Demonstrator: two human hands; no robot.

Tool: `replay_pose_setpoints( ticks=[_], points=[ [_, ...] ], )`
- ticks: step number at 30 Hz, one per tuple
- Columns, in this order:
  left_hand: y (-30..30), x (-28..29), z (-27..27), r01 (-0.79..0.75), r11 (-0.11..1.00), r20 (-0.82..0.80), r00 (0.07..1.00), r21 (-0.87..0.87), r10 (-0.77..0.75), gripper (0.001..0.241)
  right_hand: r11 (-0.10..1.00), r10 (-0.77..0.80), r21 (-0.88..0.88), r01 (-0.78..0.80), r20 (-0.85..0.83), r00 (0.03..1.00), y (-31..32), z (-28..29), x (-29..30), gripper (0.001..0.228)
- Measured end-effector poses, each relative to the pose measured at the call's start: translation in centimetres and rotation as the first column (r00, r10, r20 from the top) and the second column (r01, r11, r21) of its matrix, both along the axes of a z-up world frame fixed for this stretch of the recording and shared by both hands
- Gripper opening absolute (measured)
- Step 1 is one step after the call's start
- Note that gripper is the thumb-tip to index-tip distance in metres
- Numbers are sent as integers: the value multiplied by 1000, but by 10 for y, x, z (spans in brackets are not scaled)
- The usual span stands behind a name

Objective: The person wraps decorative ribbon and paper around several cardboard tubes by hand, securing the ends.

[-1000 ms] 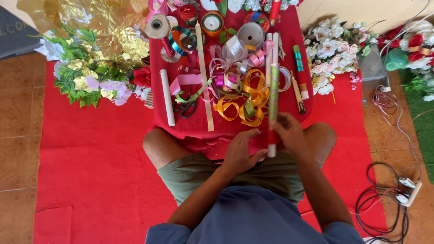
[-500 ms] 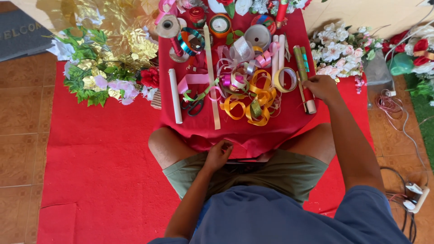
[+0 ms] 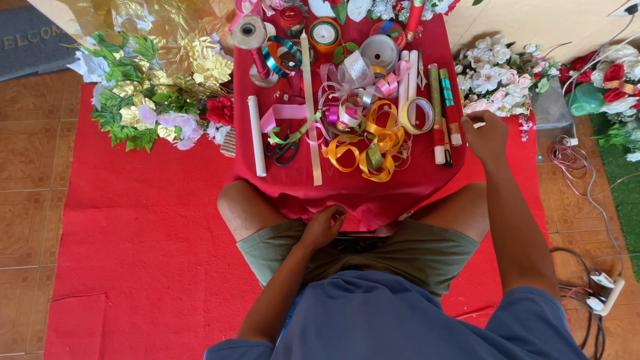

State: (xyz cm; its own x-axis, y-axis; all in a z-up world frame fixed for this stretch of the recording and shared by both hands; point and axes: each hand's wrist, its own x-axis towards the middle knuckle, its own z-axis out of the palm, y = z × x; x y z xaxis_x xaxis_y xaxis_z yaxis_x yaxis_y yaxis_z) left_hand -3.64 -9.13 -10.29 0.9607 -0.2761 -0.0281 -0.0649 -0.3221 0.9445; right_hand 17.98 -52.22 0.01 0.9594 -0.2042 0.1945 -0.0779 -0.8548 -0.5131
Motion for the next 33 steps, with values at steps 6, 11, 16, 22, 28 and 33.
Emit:
replay_pose_setpoints(
  ticks=[6, 11, 16, 22, 28, 33],
  points=[
    [0, -10, 15, -12, 1000, 34, 999, -28, 13, 20, 987, 28, 159, 1, -178, 984, 9, 15, -33, 40],
    [3, -13, 9, 9, 1000, 64, 998, 6, -9, 21, 981, 28, 192, 22, -250, 968, 21, 18, -39, 47],
    [3, -11, 6, 4, 1000, 60, 998, 11, -5, 20, 978, 31, 210, 17, -225, 974, 20, 7, -31, 48],
    [1, -8, 31, -4, 999, 92, 996, -43, 8, 22, 979, 54, 202, -15, -193, 980, 13, -3, -23, 44],
    [15, 6, 144, 79, 989, 71, 995, -122, -71, 20, 990, 61, 136, -48, -89, 994, 9, -2, -12, 38],
    [43, 52, 189, 29, 991, 301, 953, -134, 12, 18, 961, 263, -10, -278, 361, 895, 27, -4, 11, 31]
  ],
)
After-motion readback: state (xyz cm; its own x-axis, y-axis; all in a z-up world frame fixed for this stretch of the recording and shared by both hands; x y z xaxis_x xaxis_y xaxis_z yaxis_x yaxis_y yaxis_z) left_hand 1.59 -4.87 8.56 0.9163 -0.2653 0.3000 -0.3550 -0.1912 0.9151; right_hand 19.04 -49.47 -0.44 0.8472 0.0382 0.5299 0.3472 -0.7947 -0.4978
